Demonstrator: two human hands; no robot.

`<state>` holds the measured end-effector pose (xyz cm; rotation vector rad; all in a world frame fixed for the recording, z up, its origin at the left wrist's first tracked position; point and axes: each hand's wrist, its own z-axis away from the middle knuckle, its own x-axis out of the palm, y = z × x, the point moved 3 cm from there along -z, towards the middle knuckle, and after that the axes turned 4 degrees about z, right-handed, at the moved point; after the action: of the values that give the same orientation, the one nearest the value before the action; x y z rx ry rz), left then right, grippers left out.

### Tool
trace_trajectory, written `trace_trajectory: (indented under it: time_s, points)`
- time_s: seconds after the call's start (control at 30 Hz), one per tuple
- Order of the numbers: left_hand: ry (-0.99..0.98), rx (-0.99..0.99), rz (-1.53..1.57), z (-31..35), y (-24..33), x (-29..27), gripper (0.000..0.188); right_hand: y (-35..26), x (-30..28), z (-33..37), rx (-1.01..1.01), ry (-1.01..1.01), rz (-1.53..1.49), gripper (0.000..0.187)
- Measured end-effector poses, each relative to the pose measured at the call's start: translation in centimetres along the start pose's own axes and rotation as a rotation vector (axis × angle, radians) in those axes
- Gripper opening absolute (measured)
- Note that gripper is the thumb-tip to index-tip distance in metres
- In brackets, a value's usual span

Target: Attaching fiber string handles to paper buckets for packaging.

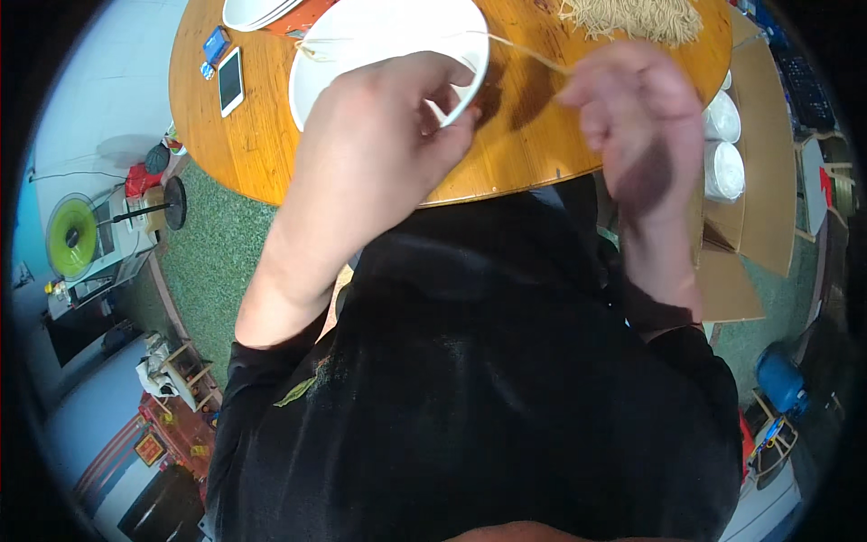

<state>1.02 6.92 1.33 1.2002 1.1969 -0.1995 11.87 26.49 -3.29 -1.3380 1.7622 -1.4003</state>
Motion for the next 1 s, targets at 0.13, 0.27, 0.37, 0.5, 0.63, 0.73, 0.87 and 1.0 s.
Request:
trace_trajectory:
  time_s: [0.13, 0.27, 0.37, 0.5, 0.63, 0.73, 0.87, 1.0]
  points:
    - [0.065, 0.025, 0.102, 0.4, -1.4, -0.3, 0.023, 2.3, 2.2, 2.4, -0.021, -0.069, 0.433, 0.003]
    - [0.019, 0.023, 0.098, 0.4, -1.3, -0.2, 0.024, 2.5, 3.8, 2.0, -0.077, -0.057, 0.521, 0.007]
    - [-0.010, 0.005, 0.090, 0.8, -1.3, -0.3, 0.027, 2.8, 3.9, 1.8, -0.017, -0.102, 0.445, 0.007]
    - [-0.042, -0.038, 0.103, 0.8, -1.4, -0.6, 0.030, 3.0, 4.0, 1.9, 0.081, -0.142, 0.389, 0.007]
    - [-0.055, -0.044, 0.099, 0.9, -1.4, -0.4, 0.030, 3.1, 4.0, 1.8, 0.069, -0.172, 0.379, 0.009]
    - [-0.070, -0.050, 0.119, 0.9, -1.7, -0.3, 0.030, 3.2, 4.0, 1.7, 0.137, -0.203, 0.349, 0.009]
    - [-0.070, -0.034, 0.125, 0.9, -1.6, -0.1, 0.030, 3.8, 4.0, 1.9, 0.048, -0.179, 0.359, 0.005]
    - [-0.078, -0.043, 0.121, 0.9, -1.4, 0.1, 0.031, 3.5, 3.9, 1.9, 0.053, -0.200, 0.377, 0.003]
